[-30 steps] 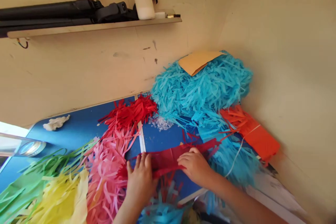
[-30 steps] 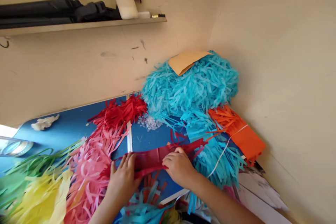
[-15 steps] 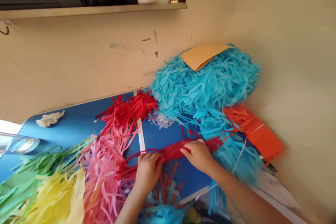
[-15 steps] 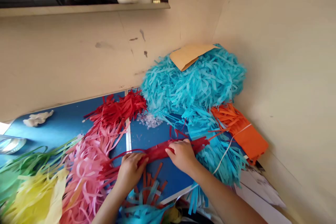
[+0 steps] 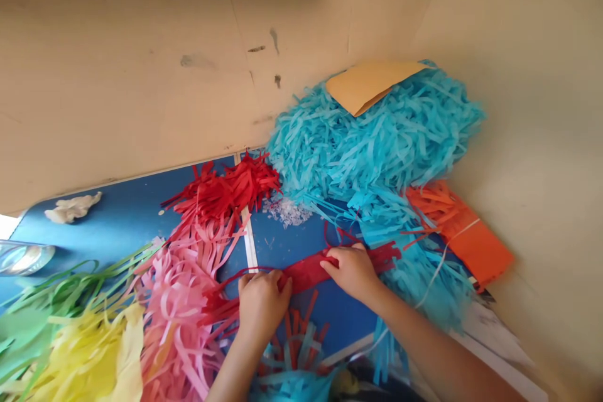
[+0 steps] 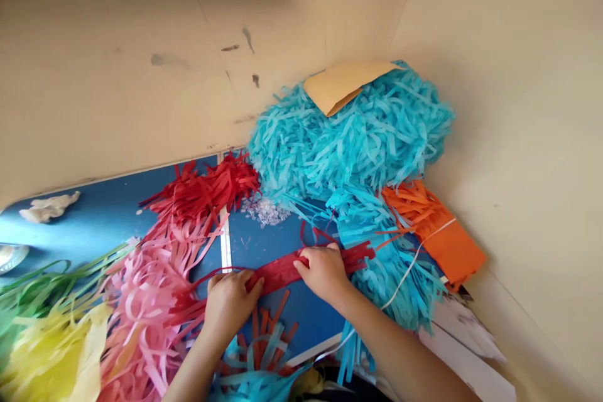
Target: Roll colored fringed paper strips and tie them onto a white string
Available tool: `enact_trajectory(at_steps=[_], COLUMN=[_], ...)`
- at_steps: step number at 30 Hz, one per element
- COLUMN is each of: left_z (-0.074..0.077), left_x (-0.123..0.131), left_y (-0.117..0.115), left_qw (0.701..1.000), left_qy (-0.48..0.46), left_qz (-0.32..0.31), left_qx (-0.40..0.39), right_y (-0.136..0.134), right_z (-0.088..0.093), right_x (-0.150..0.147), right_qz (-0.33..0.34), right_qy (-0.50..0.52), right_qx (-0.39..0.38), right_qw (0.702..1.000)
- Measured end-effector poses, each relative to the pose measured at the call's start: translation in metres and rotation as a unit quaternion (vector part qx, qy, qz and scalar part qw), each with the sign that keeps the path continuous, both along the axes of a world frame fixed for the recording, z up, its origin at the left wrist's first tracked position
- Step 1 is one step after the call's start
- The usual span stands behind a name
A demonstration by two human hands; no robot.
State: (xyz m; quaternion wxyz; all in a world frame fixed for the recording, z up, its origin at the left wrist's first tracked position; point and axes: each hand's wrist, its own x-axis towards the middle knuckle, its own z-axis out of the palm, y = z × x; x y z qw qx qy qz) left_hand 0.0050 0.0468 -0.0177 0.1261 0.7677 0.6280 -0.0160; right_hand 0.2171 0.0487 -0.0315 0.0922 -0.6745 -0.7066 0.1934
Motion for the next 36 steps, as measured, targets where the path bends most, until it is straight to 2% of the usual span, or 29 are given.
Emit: enact_trajectory(at_steps=[12, 15, 17, 18, 21, 22, 24, 26, 28, 33, 36], left_z=[-0.001, 0.001, 0.003, 0.003, 0.003, 0.003, 0.005, 0.008, 0.011, 0.017, 0.015], left_x=[0.003, 0.002, 0.002, 0.002, 0.000, 0.000, -0.001, -0.002, -0.002, -0.002, -0.002], left_y=[0.003, 0.000, -0.002, -0.002, 0.001, 0.002, 0.003, 0.001, -0.002, -0.010, -0.011], left_qw=[1.000, 0.999, 0.995, 0.990, 0.970, 0.966, 0.963, 0.961, 0.961, 0.968, 0.970], left_qy=[0.027, 0.025, 0.005, -0.006, -0.020, -0.018, -0.015, -0.016, -0.020, -0.026, -0.025], left_qz=[0.000, 0.000, -0.041, -0.081, -0.213, -0.237, -0.256, -0.263, -0.264, -0.228, -0.213], left_qx=[0.000, 0.036, 0.095, 0.119, 0.112, 0.098, 0.083, 0.081, 0.078, 0.098, 0.118], right_y=[0.003, 0.004, 0.004, 0.003, -0.002, -0.005, -0.011, -0.016, -0.016, -0.002, 0.008], right_z=[-0.004, -0.007, -0.007, -0.006, 0.003, 0.007, 0.016, 0.022, 0.022, 0.009, 0.004], right_x=[-0.003, -0.003, -0.003, -0.003, 0.001, 0.003, 0.007, 0.012, 0.015, 0.018, 0.018], right_qz=[-0.018, -0.019, -0.028, -0.038, -0.063, -0.040, 0.088, 0.241, 0.316, 0.326, 0.297], right_qy=[-0.030, -0.035, -0.034, -0.038, -0.060, -0.059, -0.036, -0.019, -0.037, -0.092, -0.074], right_qx=[0.001, 0.002, 0.011, 0.030, 0.145, 0.184, 0.206, 0.162, 0.120, 0.120, 0.110], right_qw=[0.999, 0.999, 0.999, 0.998, 0.986, 0.980, 0.974, 0.957, 0.941, 0.933, 0.946])
